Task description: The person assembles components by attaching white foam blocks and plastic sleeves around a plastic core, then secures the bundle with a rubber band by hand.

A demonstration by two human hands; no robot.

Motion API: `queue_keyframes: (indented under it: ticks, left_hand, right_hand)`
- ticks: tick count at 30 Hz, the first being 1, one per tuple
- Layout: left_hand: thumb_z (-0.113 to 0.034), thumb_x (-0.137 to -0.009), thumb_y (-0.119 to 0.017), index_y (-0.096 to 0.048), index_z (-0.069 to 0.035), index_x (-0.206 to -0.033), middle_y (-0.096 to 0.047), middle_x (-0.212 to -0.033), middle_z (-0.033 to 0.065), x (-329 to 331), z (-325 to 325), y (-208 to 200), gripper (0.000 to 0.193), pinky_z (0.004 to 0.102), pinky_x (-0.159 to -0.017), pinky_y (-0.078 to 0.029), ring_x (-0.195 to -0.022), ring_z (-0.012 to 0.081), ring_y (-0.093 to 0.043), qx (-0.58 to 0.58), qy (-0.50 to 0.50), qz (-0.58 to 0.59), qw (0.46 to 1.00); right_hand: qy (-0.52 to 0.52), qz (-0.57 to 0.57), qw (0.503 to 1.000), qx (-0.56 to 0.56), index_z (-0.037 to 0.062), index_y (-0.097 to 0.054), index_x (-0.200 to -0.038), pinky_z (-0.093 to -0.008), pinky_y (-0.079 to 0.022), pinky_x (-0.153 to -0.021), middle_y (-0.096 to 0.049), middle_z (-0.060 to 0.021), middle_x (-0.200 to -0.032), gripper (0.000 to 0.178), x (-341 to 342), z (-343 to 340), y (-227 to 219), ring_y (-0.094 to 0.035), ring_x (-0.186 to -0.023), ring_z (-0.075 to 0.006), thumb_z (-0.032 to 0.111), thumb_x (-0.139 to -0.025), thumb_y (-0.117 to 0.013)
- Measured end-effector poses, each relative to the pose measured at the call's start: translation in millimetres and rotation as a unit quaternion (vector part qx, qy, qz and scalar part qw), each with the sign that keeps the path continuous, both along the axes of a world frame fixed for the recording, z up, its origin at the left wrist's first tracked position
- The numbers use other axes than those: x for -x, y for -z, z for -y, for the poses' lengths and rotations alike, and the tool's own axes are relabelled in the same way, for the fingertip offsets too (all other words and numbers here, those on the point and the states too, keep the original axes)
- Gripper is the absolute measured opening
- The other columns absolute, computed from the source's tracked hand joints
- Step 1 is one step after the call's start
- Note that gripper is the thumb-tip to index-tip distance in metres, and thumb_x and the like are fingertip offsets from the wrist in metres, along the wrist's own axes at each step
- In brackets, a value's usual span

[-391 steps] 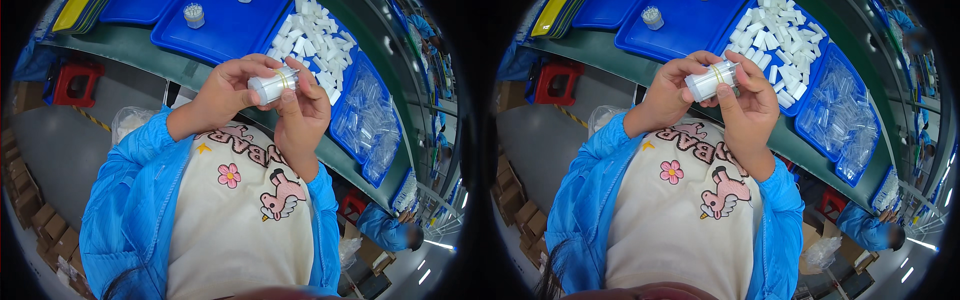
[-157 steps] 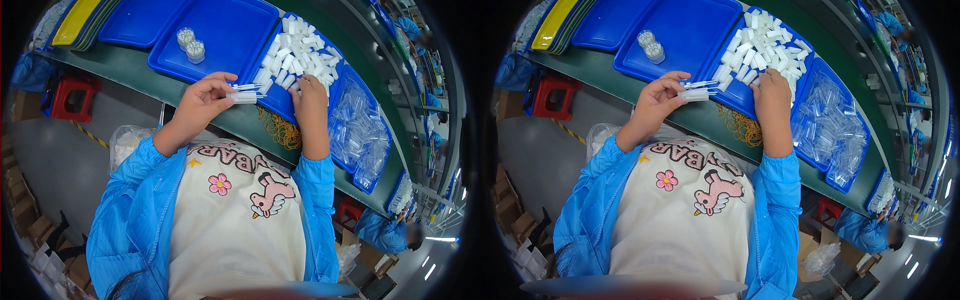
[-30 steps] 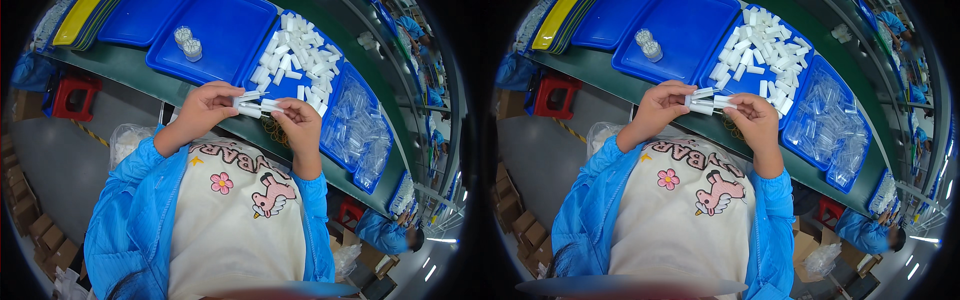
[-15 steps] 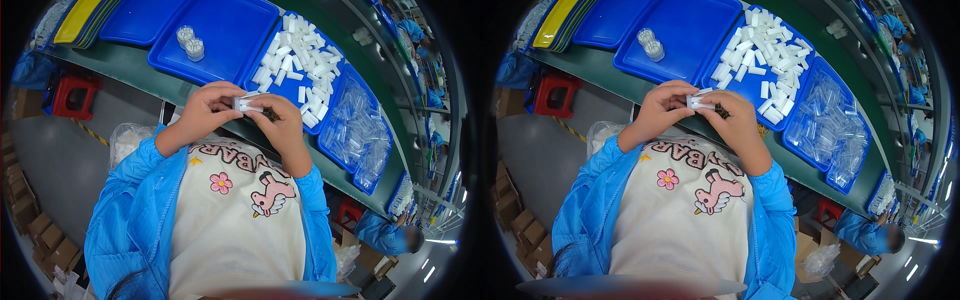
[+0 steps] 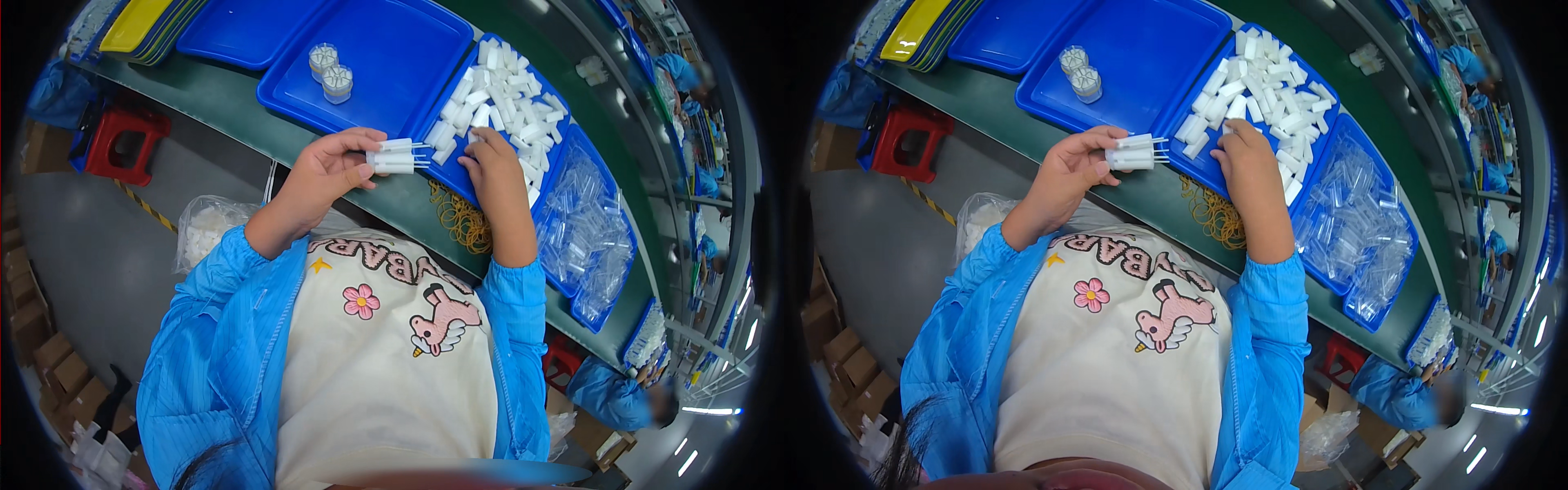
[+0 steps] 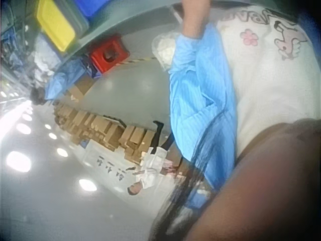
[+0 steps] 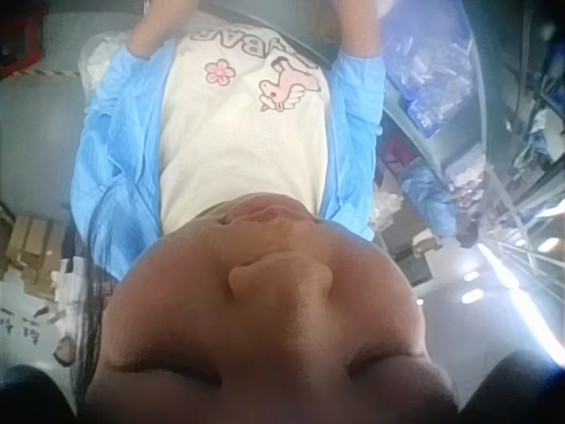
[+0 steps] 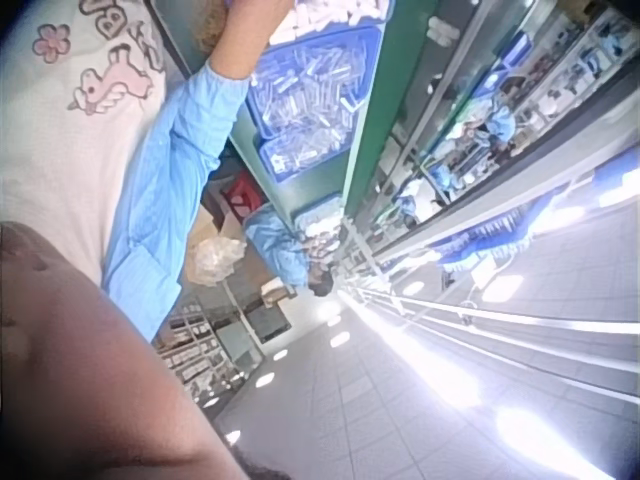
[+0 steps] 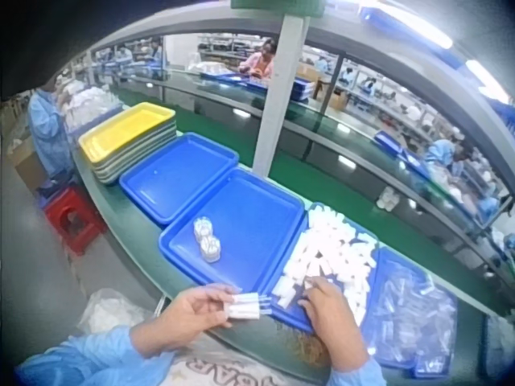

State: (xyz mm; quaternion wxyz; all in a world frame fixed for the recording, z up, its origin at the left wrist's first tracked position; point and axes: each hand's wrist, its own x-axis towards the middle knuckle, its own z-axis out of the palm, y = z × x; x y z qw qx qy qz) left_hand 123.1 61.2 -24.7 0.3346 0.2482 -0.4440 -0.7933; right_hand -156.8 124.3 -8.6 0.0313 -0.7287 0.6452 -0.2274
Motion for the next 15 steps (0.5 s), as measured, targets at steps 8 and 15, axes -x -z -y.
queue_keyframes:
  ticks: [8, 15]
  left_hand:
    - [0.007, -0.088, -0.058, -0.061, 0.000, -0.115, -0.051, -0.134, 0.0141, 3.0, -0.1, -4.7, 0.028, 0.0294, -0.088, -0.052, -0.113, 0.0203, -0.059, 0.027, -0.006, -0.013, 1.000]
    - [0.008, -0.089, -0.056, -0.049, 0.000, -0.136, -0.054, -0.135, 0.0154, 7.0, 2.2, -8.8, 0.048, 0.0289, -0.093, -0.051, -0.115, 0.0214, -0.060, 0.083, 0.034, 0.051, 0.995]
  right_hand:
    - [0.059, 0.073, 0.995, 0.021, -0.0025, -0.061, -0.092, -0.0370, -0.053, -0.075, -0.063, -0.0157, -0.100, 0.012, 1.4, -12.8, 9.6, -0.064, -0.088, -0.0301, -0.006, -0.080, -0.062]
    - [0.079, 0.444, 0.892, 0.025, 0.0052, -0.067, -0.106, -0.0293, -0.056, -0.074, -0.054, -0.0126, -0.127, 0.020, -7.9, -39.3, 1.0, -0.063, -0.095, -0.0211, -0.003, -0.089, -0.061]
